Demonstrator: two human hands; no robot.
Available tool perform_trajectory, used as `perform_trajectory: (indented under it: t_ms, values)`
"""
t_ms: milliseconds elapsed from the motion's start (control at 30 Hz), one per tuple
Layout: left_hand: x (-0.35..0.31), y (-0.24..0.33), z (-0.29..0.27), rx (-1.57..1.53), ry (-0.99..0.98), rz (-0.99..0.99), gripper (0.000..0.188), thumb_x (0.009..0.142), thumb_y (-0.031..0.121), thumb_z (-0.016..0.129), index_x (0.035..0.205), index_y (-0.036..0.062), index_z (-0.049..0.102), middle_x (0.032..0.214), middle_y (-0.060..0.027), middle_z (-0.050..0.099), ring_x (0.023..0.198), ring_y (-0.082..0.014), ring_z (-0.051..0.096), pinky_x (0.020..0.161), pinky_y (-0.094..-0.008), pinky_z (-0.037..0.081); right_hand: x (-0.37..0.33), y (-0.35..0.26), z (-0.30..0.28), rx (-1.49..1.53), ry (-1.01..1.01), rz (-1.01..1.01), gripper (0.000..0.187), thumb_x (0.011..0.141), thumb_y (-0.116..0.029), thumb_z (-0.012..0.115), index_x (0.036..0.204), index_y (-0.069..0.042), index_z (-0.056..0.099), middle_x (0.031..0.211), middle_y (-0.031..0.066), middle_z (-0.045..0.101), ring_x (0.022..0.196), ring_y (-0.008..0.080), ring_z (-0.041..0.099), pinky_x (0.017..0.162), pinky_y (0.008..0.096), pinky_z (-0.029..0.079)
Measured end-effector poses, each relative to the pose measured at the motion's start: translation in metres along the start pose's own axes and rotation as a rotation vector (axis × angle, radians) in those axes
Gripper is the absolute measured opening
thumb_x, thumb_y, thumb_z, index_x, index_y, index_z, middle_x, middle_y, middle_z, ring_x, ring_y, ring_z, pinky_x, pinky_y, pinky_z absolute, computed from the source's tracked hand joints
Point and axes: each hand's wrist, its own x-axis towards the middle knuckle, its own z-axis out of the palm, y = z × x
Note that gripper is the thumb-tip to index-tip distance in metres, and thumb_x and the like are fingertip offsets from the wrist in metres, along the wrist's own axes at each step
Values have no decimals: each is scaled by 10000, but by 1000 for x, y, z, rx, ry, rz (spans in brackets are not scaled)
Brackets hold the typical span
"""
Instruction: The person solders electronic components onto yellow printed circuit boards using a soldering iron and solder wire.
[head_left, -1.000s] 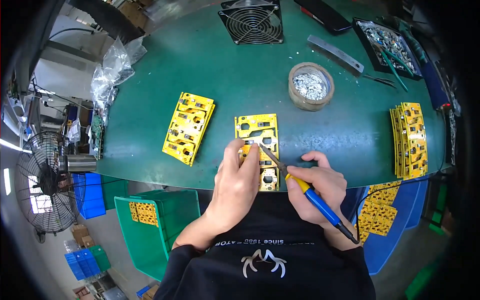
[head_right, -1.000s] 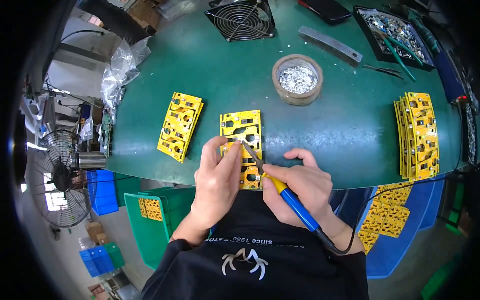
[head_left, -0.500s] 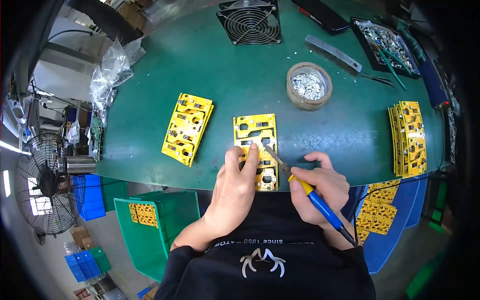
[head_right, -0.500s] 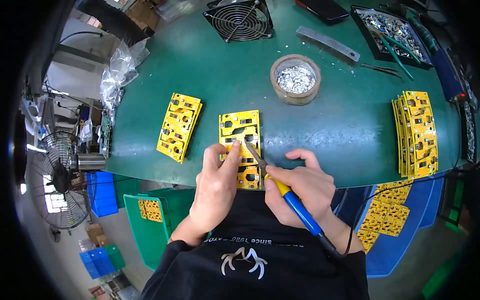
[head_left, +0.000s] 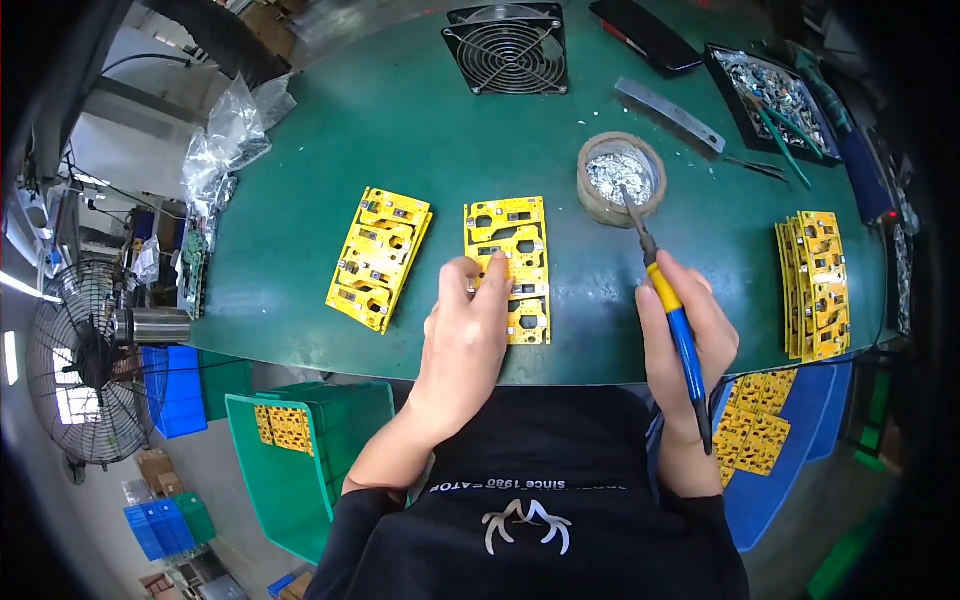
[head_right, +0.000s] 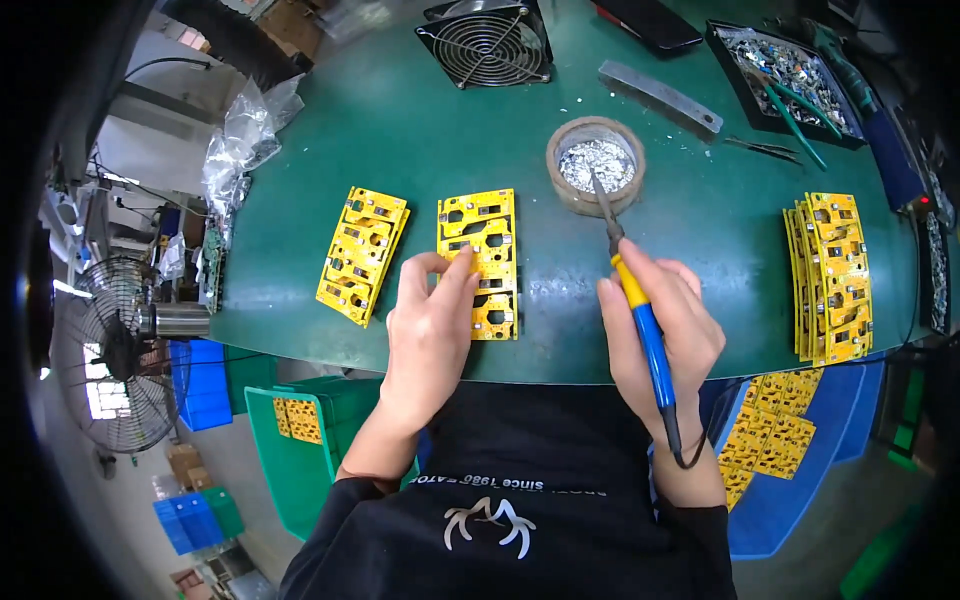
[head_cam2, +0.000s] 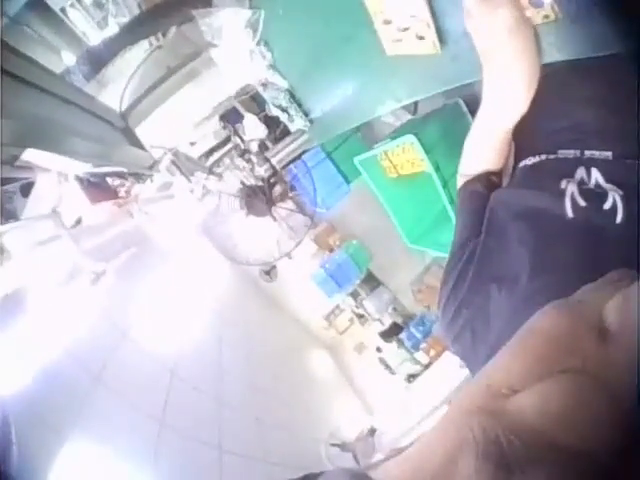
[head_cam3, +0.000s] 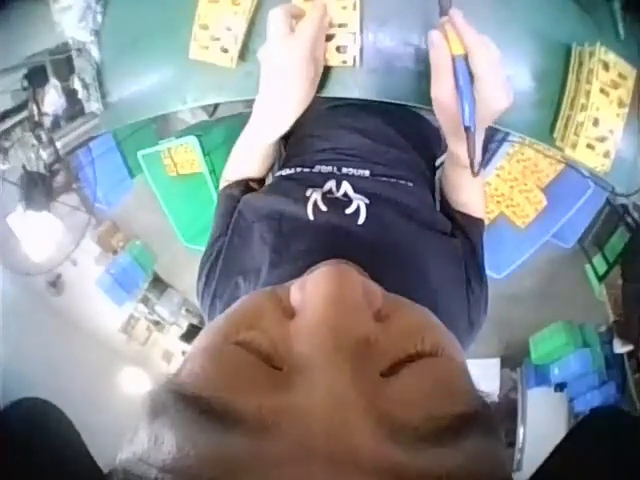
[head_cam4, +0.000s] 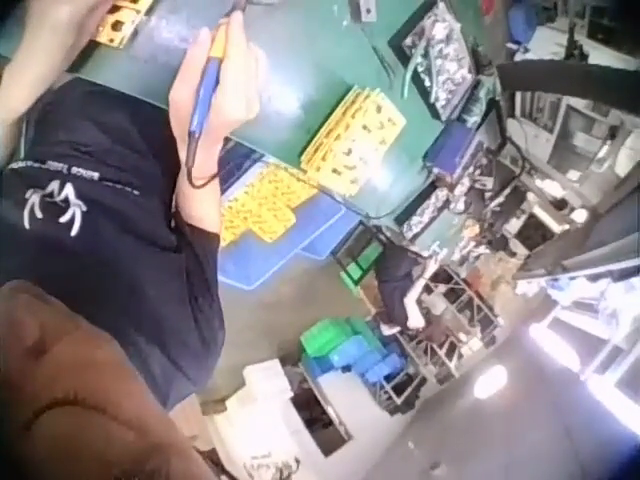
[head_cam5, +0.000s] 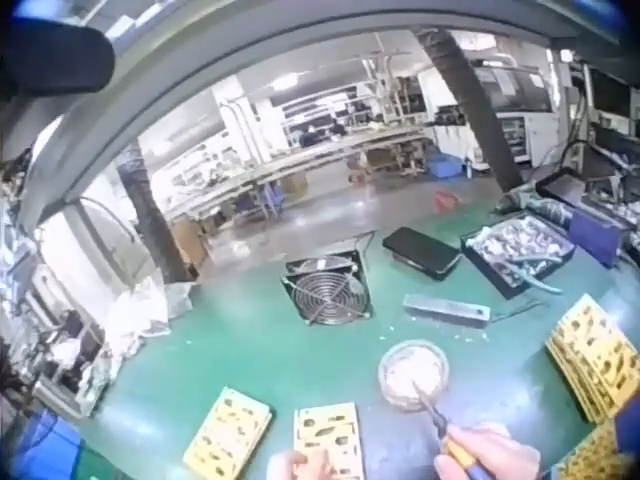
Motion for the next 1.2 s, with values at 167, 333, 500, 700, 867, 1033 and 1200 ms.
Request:
perform_trajectory:
  t_ms: [167, 333, 500, 700, 867, 1033, 1200]
  values:
    - [-18, 4, -17, -123, 130, -44, 210, 926, -51, 734, 1133, -22, 713, 1058, -147, 621, 784, -279, 656, 668, -370, 537, -18, -3, -6, 137, -58, -167, 306, 762, 53, 810, 1063, 54, 753, 788, 123, 743, 655, 232, 704, 849, 438, 567]
    - [-42, 7, -32, -147, 75, -48, 178, 917, -62, 739, 1089, -17, 723, 1024, -145, 648, 812, -289, 669, 689, -369, 545, -33, -11, -8, 230, -185, -201, 303, 721, 22, 791, 1022, 20, 759, 730, 89, 731, 555, 197, 659, 864, 444, 563]
    - [-51, 12, -27, -170, 38, -13, 200, 897, -64, 763, 1087, -6, 739, 1026, -117, 662, 686, -244, 668, 586, -352, 530, -40, -19, -3, 301, -226, -226, 241, 707, 25, 784, 941, -17, 745, 672, 55, 697, 489, 178, 610, 852, 453, 565]
    - [-54, 16, -19, -146, 55, 7, 232, 856, -59, 808, 1077, -13, 751, 1044, -96, 668, 603, -166, 634, 532, -319, 509, -42, -19, 2, 299, -216, -234, 235, 689, 25, 785, 914, -22, 736, 645, 55, 678, 468, 179, 590, 846, 456, 570]
    - [-53, 15, -15, -96, 115, 114, 226, 821, -66, 830, 1031, -40, 752, 1066, -102, 675, 629, -165, 657, 539, -304, 534, -41, -19, 4, 290, -195, -226, 220, 675, 27, 786, 886, -21, 744, 650, 58, 679, 470, 180, 591, 837, 450, 573]
    - [-53, 16, -15, -94, 121, 116, 222, 813, -78, 828, 1019, -41, 753, 1064, -104, 677, 638, -172, 665, 548, -307, 541, -42, -20, 6, 304, -217, -229, 168, 704, 15, 738, 872, 21, 740, 622, 92, 671, 459, 197, 582, 827, 492, 564]
    - [-53, 14, -13, -109, 115, 111, 225, 812, -83, 825, 1021, -42, 750, 1061, -105, 679, 642, -176, 668, 556, -310, 544, -43, -19, 8, 309, -203, -232, 174, 701, 16, 739, 874, 21, 742, 614, 90, 665, 458, 198, 581, 831, 491, 563]
